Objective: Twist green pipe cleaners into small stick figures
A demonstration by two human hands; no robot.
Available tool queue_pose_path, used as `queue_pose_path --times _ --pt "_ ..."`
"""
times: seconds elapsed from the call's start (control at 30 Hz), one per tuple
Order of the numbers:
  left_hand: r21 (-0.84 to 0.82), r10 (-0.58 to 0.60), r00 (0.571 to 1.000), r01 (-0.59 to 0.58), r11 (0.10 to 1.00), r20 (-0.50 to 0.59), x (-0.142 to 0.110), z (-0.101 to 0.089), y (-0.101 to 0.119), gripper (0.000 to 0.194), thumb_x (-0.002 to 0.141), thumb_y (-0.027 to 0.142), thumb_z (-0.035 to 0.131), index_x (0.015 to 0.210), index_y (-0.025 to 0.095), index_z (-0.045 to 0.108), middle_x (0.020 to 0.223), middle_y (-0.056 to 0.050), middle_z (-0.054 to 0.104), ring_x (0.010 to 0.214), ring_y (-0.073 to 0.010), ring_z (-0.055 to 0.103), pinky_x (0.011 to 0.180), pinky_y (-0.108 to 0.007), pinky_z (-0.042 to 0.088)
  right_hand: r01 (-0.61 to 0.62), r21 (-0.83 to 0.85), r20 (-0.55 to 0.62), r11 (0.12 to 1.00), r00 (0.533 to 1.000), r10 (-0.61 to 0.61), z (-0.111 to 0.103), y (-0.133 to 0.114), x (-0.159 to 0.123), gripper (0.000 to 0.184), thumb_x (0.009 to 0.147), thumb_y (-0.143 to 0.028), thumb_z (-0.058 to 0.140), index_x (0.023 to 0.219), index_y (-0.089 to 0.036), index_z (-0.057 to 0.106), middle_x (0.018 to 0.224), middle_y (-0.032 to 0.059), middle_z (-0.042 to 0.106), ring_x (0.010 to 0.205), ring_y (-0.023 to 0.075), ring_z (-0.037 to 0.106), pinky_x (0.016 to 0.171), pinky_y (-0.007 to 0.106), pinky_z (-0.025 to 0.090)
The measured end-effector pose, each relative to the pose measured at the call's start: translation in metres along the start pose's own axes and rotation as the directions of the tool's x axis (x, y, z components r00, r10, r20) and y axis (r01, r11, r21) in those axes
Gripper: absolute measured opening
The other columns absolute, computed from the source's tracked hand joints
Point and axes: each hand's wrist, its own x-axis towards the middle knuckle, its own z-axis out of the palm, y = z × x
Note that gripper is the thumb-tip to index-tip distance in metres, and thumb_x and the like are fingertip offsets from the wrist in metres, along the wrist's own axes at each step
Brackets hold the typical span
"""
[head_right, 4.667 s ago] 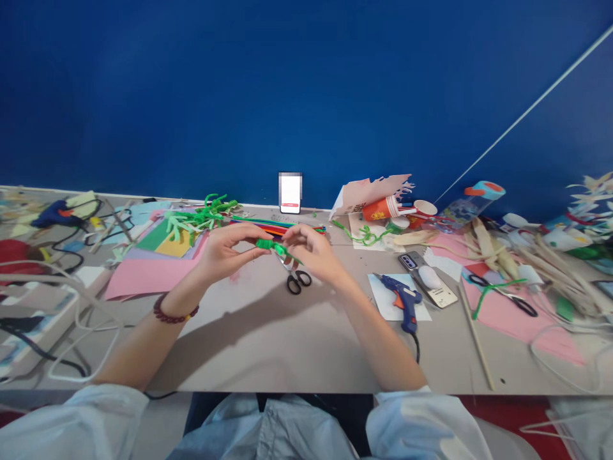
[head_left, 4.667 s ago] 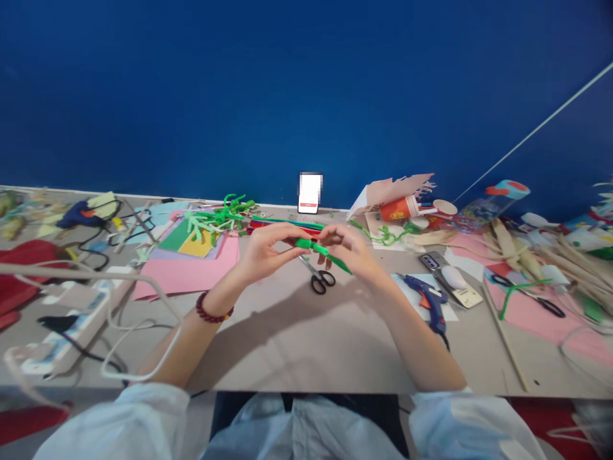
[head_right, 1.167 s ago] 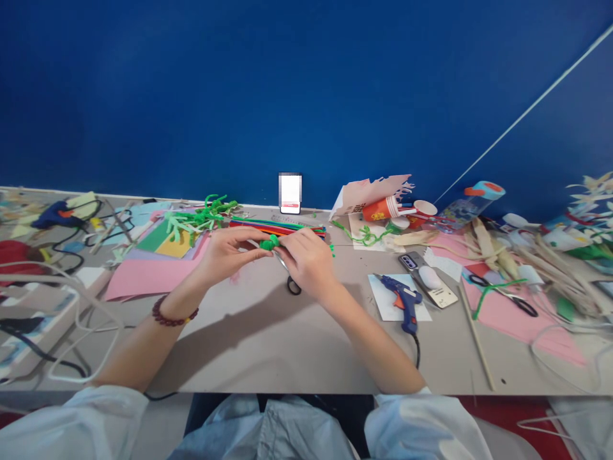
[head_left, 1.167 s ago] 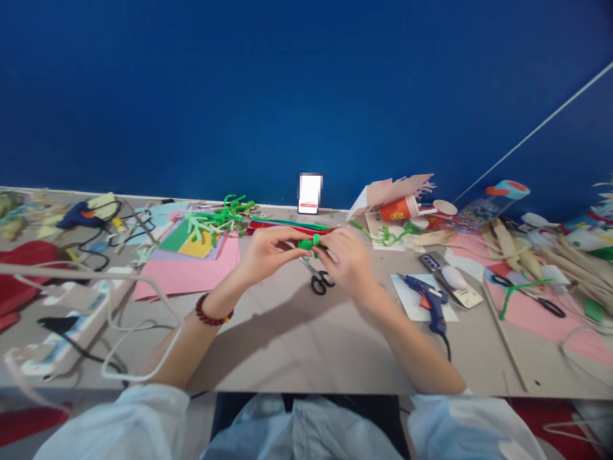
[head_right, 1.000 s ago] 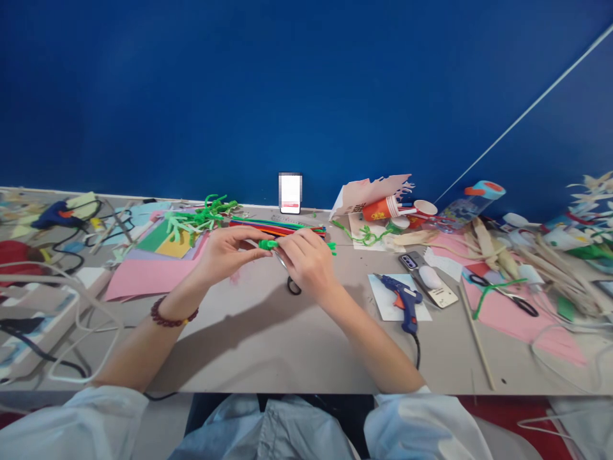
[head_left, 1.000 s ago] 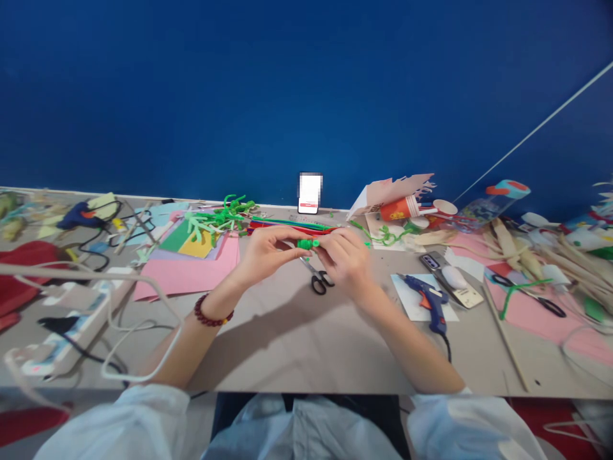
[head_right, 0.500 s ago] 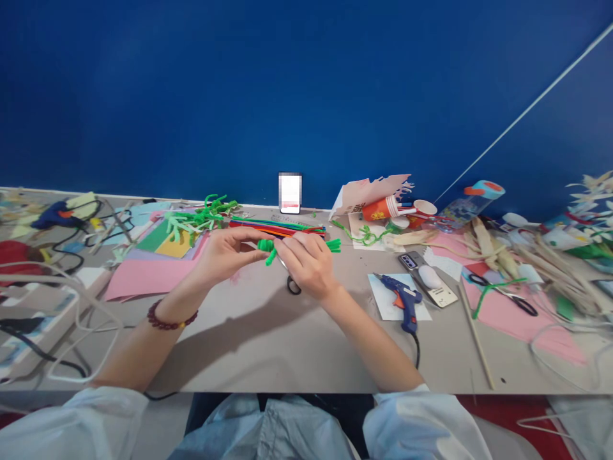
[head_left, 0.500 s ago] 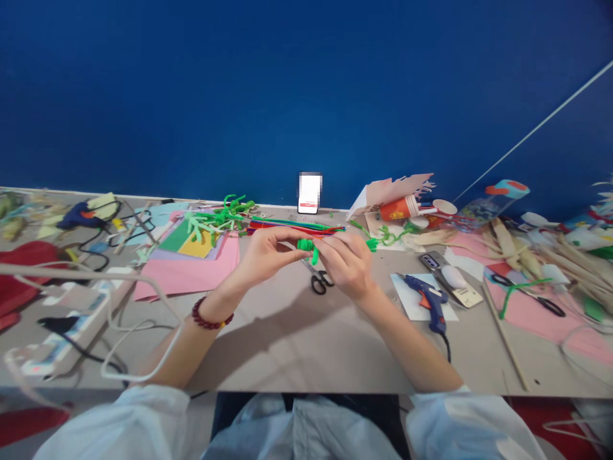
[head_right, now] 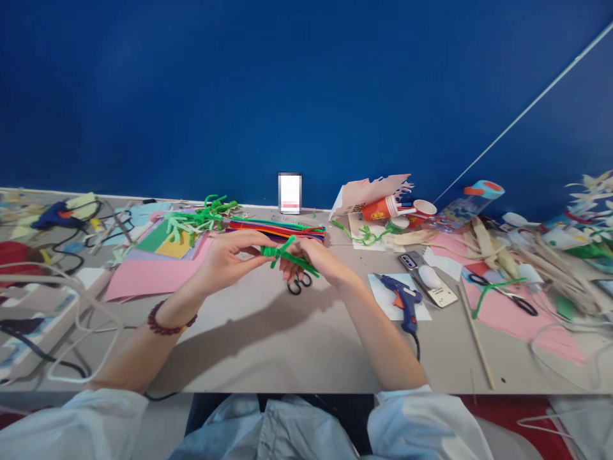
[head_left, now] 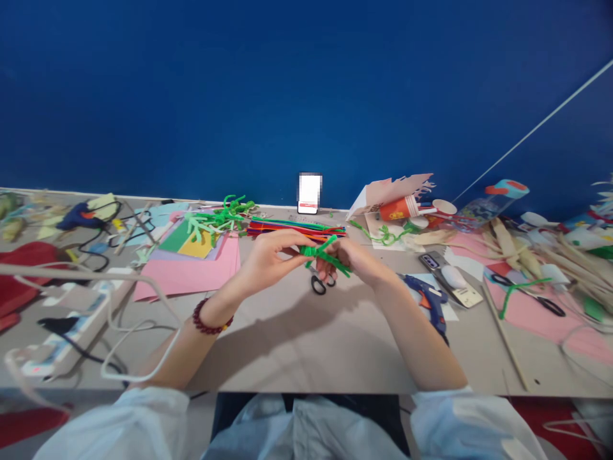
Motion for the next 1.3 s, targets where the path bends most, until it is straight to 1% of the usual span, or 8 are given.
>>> queue_pose_path --times 0.27,0.4,0.57,0.8,0.97,1.1,1.2,1.3 --pt "-0.030 -0.002 0.998 0.004 1.000 0.056 0.003 -0.003 -0.003 0.020 0.080 0.028 0.068 0.098 0.019 0.073 0.095 -0.008 0.073 0.086 -0.0164 0.069 0.068 -0.021 0.058 -0.128 0.186 0.037 0.974 0.992 0.123 0.006 0.005 0.000 0.035 0.080 -0.050 0.062 0.070 -0.016 0.061 0.044 -0.0044 0.050 0.038 0.0085 0.048 0.038 0.019 0.029" --pt "-0.001 -0.027 0.999 0.027 1.000 0.019 0.003 -0.004 -0.004 0.021 0.076 0.030 0.072 0.094 0.018 0.074 0.091 -0.007 0.075 0.082 -0.0166 0.070 0.067 -0.022 0.058 -0.017 0.151 -0.027 0.988 0.999 0.021 0.008 0.004 0.001 0.038 0.079 -0.053 0.063 0.069 -0.017 0.056 0.050 -0.0070 0.044 0.040 0.0054 0.041 0.040 0.019 0.028" --pt "0.010 -0.091 0.995 0.091 0.996 -0.035 0.002 -0.003 -0.006 0.023 0.075 0.031 0.073 0.094 0.018 0.075 0.093 -0.007 0.075 0.076 -0.0155 0.070 0.062 -0.021 0.059 0.160 -0.143 -0.234 0.977 0.953 -0.190 0.019 -0.002 -0.002 0.033 0.084 -0.048 0.058 0.071 -0.018 0.054 0.057 -0.0050 0.048 0.050 0.0073 0.041 0.049 0.021 0.033" --pt "-0.109 -0.231 0.971 0.222 0.969 -0.069 0.004 -0.003 -0.006 0.027 0.069 0.034 0.078 0.091 0.018 0.076 0.094 -0.008 0.075 0.080 -0.0207 0.071 0.063 -0.026 0.061 0.264 -0.740 -0.251 0.618 0.744 -0.620 0.030 -0.002 -0.005 0.021 0.092 -0.033 0.050 0.079 -0.019 0.060 0.074 0.0028 0.063 0.070 0.0150 0.054 0.064 0.026 0.039" --pt "-0.275 -0.320 0.947 0.314 0.909 0.023 0.006 -0.005 -0.009 0.033 0.067 0.033 0.079 0.096 0.017 0.075 0.093 -0.008 0.075 0.074 -0.0191 0.071 0.067 -0.030 0.062 0.246 -0.884 -0.164 0.398 0.633 -0.757 0.031 0.000 -0.005 0.019 0.092 -0.032 0.049 0.084 -0.020 0.062 0.081 0.0068 0.067 0.075 0.0187 0.057 0.071 0.031 0.042" --pt "-0.363 -0.341 0.939 0.336 0.869 0.051 0.007 -0.005 -0.011 0.036 0.068 0.029 0.079 0.102 0.017 0.072 0.100 -0.009 0.073 0.079 -0.0178 0.070 0.072 -0.029 0.061 0.218 -0.782 -0.300 0.584 0.690 -0.659 0.033 -0.001 -0.005 0.019 0.091 -0.033 0.050 0.083 -0.019 0.059 0.076 0.0045 0.064 0.070 0.0169 0.057 0.065 0.029 0.042" --pt "-0.414 -0.348 0.937 0.331 0.848 0.038 0.009 -0.004 -0.014 0.039 0.068 0.025 0.079 0.105 0.018 0.070 0.098 -0.008 0.073 0.084 -0.0174 0.070 0.076 -0.028 0.059 0.223 -0.484 -0.411 0.846 0.796 -0.445 0.035 0.003 -0.001 0.019 0.089 -0.037 0.051 0.083 -0.020 0.056 0.072 0.0008 0.061 0.062 0.0136 0.057 0.058 0.026 0.043" --pt "-0.454 -0.369 0.929 0.340 0.824 0.026 0.010 -0.005 -0.018 0.036 0.069 0.024 0.079 0.103 0.018 0.070 0.098 -0.007 0.074 0.086 -0.0170 0.069 0.078 -0.027 0.058 0.237 -0.131 -0.408 0.963 0.872 -0.270 0.037 0.009 0.005 0.020 0.086 -0.040 0.055 0.085 -0.021 0.055 0.073 -0.0002 0.063 0.060 0.0122 0.060 0.057 0.025 0.047"
